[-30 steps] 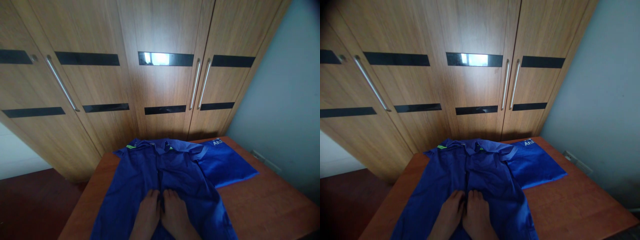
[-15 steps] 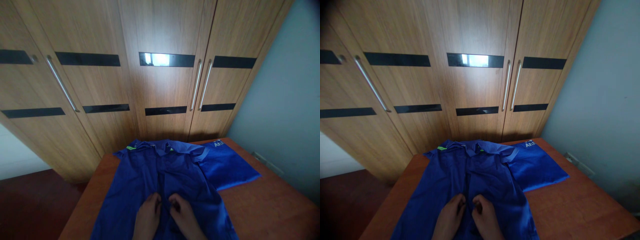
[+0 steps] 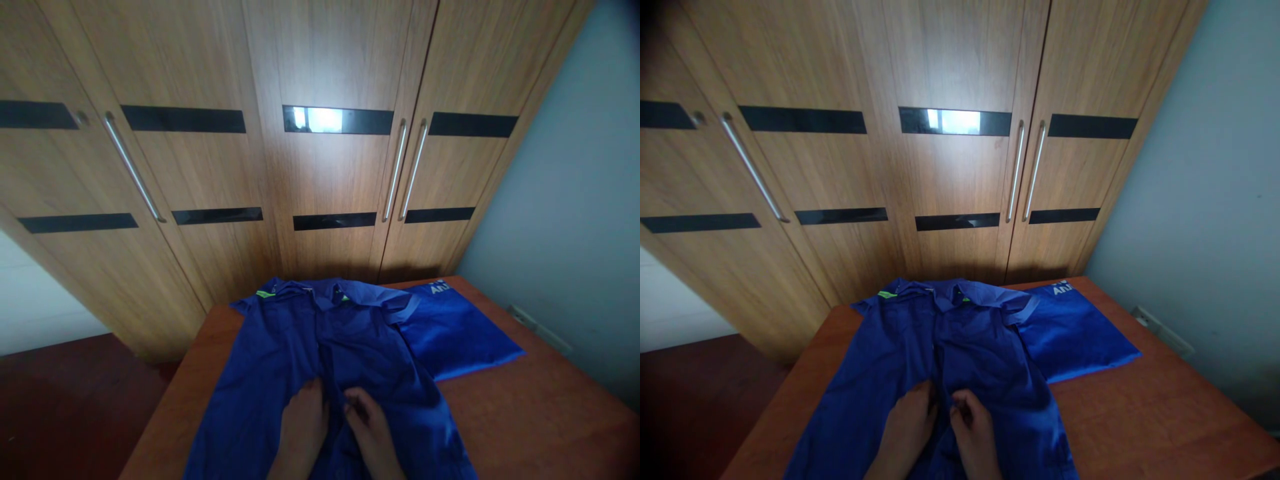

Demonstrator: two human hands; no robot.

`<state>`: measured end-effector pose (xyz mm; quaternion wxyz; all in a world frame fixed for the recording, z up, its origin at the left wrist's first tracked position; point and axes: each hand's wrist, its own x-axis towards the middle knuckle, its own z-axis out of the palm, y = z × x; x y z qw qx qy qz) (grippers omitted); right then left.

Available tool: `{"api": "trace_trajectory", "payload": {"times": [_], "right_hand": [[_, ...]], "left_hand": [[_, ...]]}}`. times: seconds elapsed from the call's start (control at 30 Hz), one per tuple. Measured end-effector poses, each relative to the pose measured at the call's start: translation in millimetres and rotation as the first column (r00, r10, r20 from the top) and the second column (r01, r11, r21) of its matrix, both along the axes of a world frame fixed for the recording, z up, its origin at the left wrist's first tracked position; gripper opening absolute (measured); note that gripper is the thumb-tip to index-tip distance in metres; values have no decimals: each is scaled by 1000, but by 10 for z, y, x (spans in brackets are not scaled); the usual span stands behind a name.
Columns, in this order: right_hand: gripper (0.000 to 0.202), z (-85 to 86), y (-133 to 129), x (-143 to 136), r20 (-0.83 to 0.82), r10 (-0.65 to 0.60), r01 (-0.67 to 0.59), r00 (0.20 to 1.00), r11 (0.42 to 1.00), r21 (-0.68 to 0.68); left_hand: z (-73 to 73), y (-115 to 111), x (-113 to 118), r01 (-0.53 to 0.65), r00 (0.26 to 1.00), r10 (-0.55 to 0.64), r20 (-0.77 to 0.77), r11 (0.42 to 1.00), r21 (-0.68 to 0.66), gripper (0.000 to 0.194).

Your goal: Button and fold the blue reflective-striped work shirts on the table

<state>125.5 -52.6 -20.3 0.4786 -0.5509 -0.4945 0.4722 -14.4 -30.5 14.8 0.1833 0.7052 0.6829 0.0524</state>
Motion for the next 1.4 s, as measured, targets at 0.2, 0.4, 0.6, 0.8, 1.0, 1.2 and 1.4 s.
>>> {"api": "trace_trajectory", "payload": {"times": [0.2, 0.4, 0.6, 0.8, 1.0, 1.2, 1.4], "right_hand": [[31, -57, -4, -8, -21, -16, 16, 1000, 1000, 20], [36, -59, 11, 4, -94, -61, 59, 994, 998, -26], [42, -38, 7, -7, -91, -92, 89, 992, 995, -34], [36, -12, 23, -69, 4, -73, 73, 997, 996, 50], [30, 17, 70, -107, 37, -61, 58, 997, 995, 81], [25, 53, 107, -123, 84, -55, 49, 995, 996, 76], [22, 14, 143, -131, 122, -59, 50, 991, 995, 83]], "left_hand": [[102, 10, 6, 31, 995, -35, 88, 998, 51, 21], [66, -78, -32, -105, 894, 13, 447, 978, 180, 20], [-114, -168, 4, -203, 812, 55, 581, 960, 192, 21], [-133, -178, -4, -165, 798, 8, 603, 965, 205, 23], [-160, -176, -36, -159, 783, -3, 623, 966, 204, 26], [-179, -173, -42, -146, 771, -19, 637, 968, 205, 26], [-193, -171, -40, -139, 753, -22, 658, 971, 193, 25]]}}
